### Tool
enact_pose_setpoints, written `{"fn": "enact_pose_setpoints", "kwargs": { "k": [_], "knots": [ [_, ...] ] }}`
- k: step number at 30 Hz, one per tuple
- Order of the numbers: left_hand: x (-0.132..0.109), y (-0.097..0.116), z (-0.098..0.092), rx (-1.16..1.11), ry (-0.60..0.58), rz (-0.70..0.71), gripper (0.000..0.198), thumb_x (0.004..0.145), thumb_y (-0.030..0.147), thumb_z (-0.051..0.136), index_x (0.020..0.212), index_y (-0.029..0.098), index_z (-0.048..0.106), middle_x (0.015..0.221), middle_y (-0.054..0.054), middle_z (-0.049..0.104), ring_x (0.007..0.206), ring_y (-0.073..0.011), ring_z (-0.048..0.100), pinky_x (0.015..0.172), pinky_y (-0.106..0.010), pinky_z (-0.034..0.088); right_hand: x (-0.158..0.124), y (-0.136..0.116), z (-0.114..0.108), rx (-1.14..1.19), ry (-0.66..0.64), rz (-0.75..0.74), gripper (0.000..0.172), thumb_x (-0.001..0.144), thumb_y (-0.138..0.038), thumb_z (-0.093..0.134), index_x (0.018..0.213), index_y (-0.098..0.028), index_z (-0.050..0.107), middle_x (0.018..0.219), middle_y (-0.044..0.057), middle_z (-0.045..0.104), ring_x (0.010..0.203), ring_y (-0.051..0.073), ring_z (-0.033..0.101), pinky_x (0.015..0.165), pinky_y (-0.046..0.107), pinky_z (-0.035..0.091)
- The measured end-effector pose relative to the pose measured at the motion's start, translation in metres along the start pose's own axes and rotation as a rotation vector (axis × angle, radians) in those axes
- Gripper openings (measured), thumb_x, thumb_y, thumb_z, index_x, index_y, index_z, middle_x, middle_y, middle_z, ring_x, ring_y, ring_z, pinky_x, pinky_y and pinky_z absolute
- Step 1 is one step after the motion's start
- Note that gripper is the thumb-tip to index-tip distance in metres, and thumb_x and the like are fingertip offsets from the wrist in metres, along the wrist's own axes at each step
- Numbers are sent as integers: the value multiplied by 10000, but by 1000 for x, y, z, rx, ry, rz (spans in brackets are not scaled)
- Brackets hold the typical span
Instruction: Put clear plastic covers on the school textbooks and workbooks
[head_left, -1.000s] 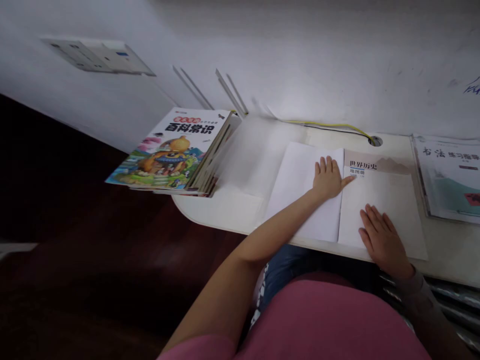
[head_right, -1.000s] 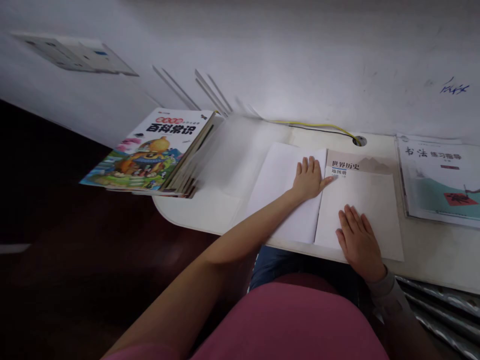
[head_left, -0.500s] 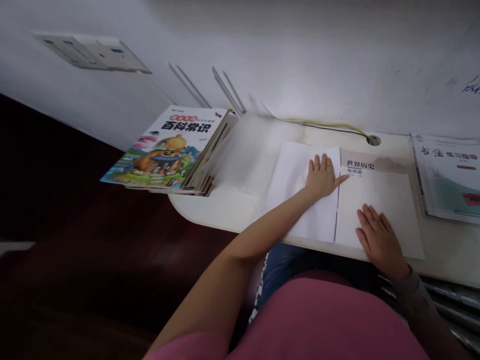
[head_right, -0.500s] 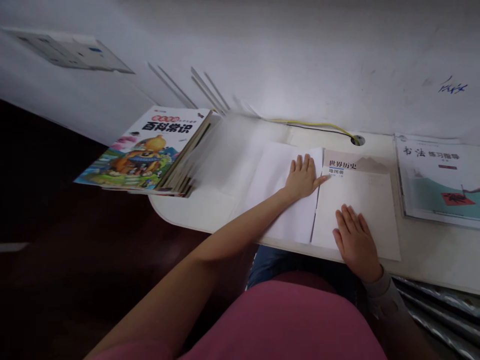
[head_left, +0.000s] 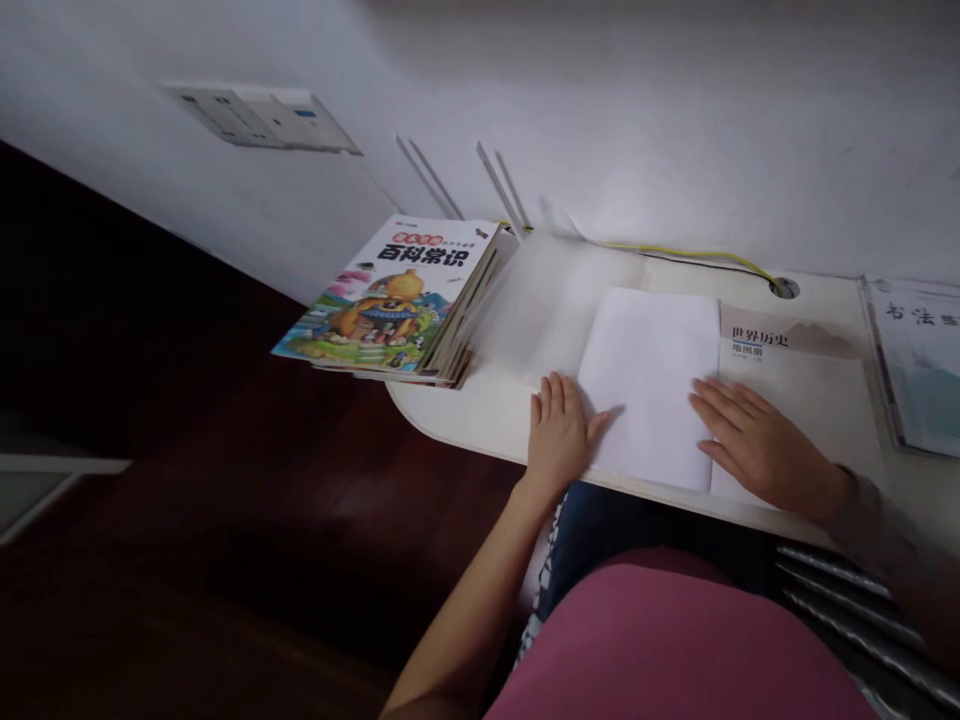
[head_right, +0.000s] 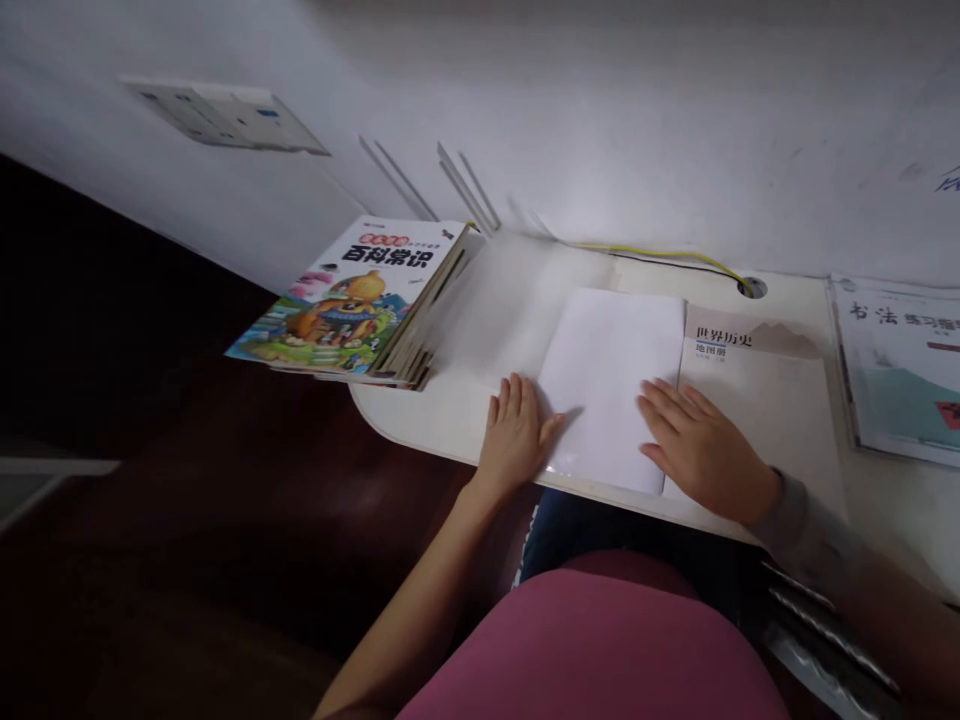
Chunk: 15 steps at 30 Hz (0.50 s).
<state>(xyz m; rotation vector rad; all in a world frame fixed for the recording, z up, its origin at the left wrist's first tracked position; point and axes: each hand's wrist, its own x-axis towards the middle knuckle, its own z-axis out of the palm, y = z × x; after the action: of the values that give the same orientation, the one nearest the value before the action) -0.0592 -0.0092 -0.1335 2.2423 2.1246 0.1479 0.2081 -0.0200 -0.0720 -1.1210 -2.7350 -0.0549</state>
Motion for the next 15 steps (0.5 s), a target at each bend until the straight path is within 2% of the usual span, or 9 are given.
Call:
{"fn": "enact_pose_setpoints", "kwargs": {
  "k": [2,4,7,10,15],
  "knots": [
    [-6,-3,4,13,-4,23,817,923,584,284,1401,-79,290,1461,-322,280,1401,-382,208,1107,-531,248,50,-5,6,64,-39,-153,486,986,-357,291,1408,-137,391,1458,135,420,1364,233,354,1107,463,309],
    [-9,-1,4,25,2,41,807,923,576,302,1397,-78,306,1464,-310,284,1403,-375,209,1117,-521,233,96,-12,24,117,-104,-260,526,984,-421,279,1401,-123,399,1469,141,400,1381,235,324,1116,466,288],
    [-12,2,0,23,-5,72,815,913,588,325,1404,-62,310,1466,-289,299,1404,-366,210,1118,-529,231,143,-20,57,164,-206,-373,621,962,-522,278,1423,-114,357,1485,146,369,1400,228,282,1131,463,250],
    [-15,-2,-1,19,-18,109,854,900,632,293,1408,-54,311,1461,-279,314,1400,-363,229,1112,-553,233,162,-16,78,159,-263,-447,718,936,-589,284,1438,-77,311,1501,167,327,1413,228,248,1145,449,207],
    [-19,-7,2,8,16,143,894,884,673,244,1400,-52,336,1454,-292,309,1398,-357,237,1115,-543,240,178,10,84,97,-281,-483,729,933,-597,264,1444,-77,295,1519,176,283,1423,233,214,1152,457,168]
  ]
}}
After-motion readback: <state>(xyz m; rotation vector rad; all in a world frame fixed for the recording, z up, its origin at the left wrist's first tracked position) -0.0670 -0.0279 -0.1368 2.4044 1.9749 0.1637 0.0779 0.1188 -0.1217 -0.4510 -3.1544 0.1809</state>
